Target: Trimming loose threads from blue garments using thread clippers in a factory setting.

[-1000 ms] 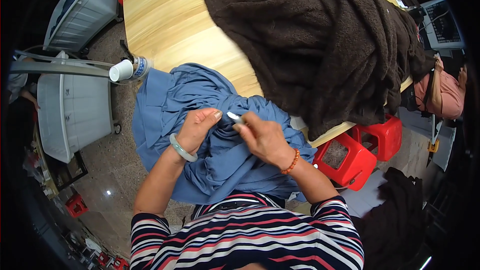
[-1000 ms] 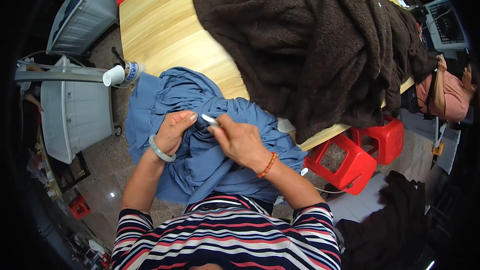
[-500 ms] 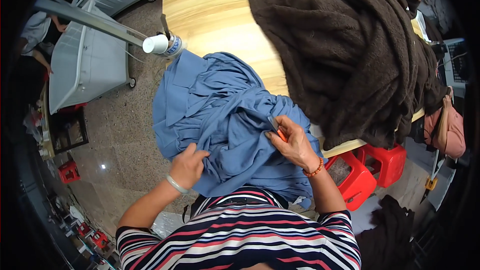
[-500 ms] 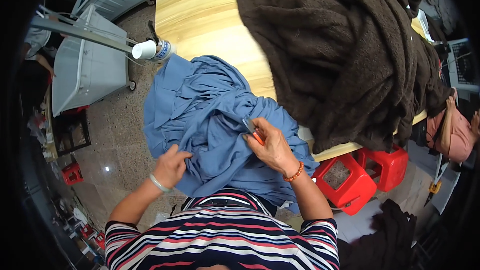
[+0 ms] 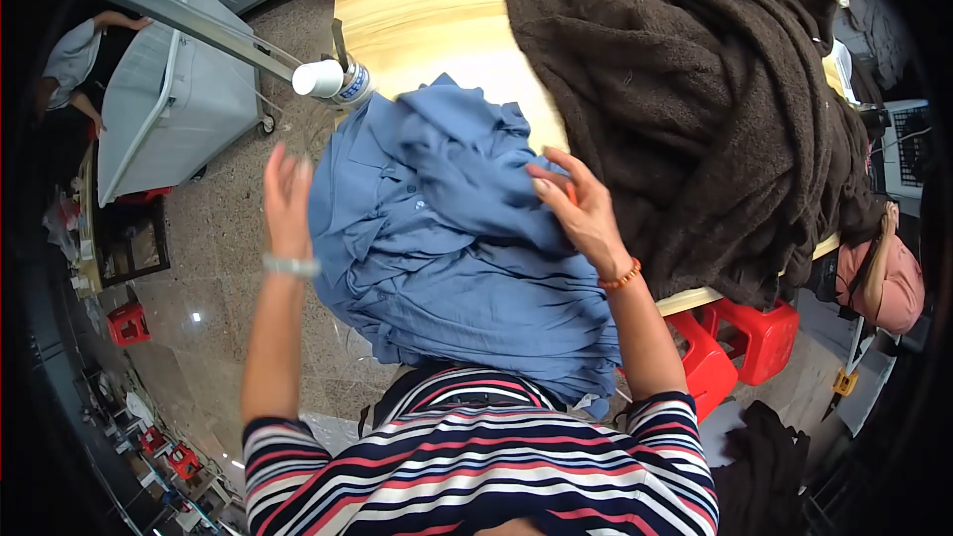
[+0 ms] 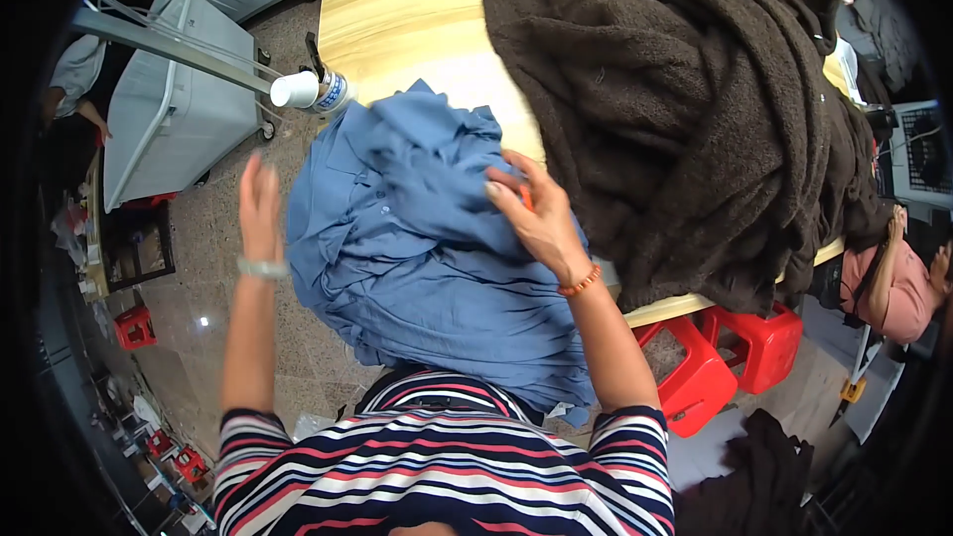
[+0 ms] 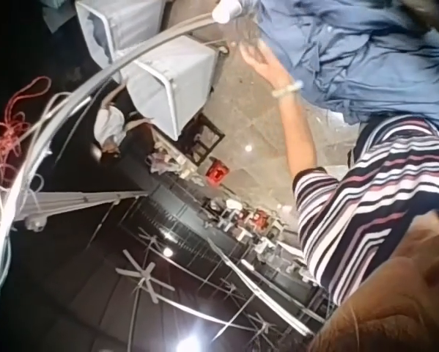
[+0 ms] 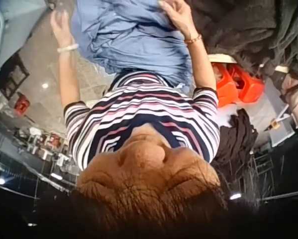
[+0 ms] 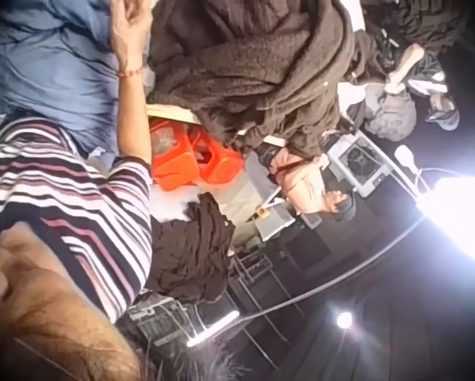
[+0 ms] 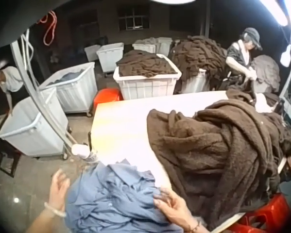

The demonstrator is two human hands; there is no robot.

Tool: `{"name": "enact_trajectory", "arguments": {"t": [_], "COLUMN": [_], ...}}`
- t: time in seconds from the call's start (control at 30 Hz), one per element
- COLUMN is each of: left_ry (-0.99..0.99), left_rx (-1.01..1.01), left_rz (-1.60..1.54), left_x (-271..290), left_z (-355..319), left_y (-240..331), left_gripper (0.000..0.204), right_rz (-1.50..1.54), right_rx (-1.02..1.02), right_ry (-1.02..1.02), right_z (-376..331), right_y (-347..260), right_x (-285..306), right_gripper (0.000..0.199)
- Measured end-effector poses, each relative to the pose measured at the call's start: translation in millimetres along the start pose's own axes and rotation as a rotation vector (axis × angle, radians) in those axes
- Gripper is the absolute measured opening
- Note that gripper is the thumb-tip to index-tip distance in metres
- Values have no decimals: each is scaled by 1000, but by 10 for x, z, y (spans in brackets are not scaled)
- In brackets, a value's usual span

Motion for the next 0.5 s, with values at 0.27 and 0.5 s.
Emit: {"name": "enact_trajectory", "arguments": {"t": [0.27,0.5], "left_ry": [242,237], "left_rx": [1204,887], "left_rz": [-152,-466], "left_x": [678,-179], "left_z": [-2187,-1460], "left_y": [-2336,-1970], "left_gripper": [114,75], "right_rz": [-377,-596], "right_rx": [57,-86], "right_ry": [193,38], "right_z": [200,696], "right_y": [-5,556], "right_x": [337,-66], "right_gripper": [52,76]}}
Point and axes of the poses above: each hand's wrist, its own z-axis towards the middle knuckle, its own x-axis out of the back of the hand, y = z × x, the point moved 9 cm from there along z, towards the middle knuckle, and after that the axes turned 4 degrees about z, right-handed, at the moved point
